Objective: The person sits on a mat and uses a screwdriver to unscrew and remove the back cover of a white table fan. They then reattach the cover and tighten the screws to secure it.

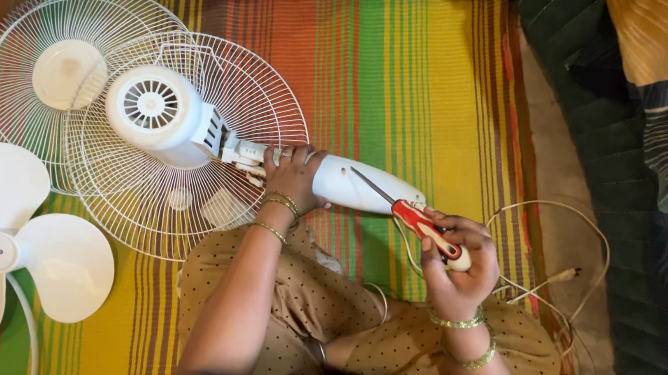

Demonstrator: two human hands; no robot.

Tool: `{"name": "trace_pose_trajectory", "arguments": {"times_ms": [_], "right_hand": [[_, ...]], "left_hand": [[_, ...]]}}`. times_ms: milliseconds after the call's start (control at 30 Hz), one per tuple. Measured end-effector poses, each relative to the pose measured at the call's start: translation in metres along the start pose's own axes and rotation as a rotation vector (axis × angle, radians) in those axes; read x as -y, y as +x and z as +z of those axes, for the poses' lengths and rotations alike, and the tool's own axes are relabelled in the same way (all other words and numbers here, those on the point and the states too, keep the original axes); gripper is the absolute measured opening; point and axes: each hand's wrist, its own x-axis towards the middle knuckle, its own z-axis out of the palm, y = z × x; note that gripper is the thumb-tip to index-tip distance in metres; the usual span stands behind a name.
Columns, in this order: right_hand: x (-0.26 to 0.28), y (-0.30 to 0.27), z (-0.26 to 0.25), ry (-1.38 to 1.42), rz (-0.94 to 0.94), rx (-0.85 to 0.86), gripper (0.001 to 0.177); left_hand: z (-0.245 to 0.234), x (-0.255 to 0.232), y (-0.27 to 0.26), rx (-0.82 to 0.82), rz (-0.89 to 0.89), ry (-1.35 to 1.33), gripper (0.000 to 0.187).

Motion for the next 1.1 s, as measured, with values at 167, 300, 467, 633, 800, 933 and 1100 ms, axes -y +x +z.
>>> {"name": "trace_pose_trajectory", "arguments": {"times_ms": [167, 300, 467, 633, 800, 933, 1100], "right_hand": [[0.005, 0.0, -0.003, -0.133, 0.006, 0.002, 0.024], [0.002, 0.0, -0.01, -0.071, 0.021, -0.036, 0.024], [-0.014, 0.007, -0.031, 0.006, 0.014, -0.128, 0.028], [-0.025, 0.009, -0.046, 0.23, 0.188, -0.226, 0.028], [-0.037, 0.016, -0.055, 0.254, 0.161, -0.255, 0.029], [-0.033, 0.018, -0.061, 0.31, 0.168, -0.286, 0.032], [-0.024, 0.012, -0.08, 0.341, 0.156, -0.33, 0.031]], "left_hand": [[0.0, 0.003, -0.005, -0.083, 0.049, 0.009, 0.107], [-0.001, 0.003, -0.006, -0.085, 0.048, 0.003, 0.108], [0.003, 0.007, -0.006, -0.121, 0.083, 0.004, 0.105], [-0.001, 0.015, 0.0, -0.165, 0.15, -0.033, 0.101], [-0.026, 0.011, 0.015, 0.05, 0.122, 0.024, 0.104], [-0.039, 0.005, 0.023, 0.149, 0.102, 0.109, 0.103], [-0.032, 0.009, 0.023, 0.129, 0.098, 0.128, 0.103]]}}
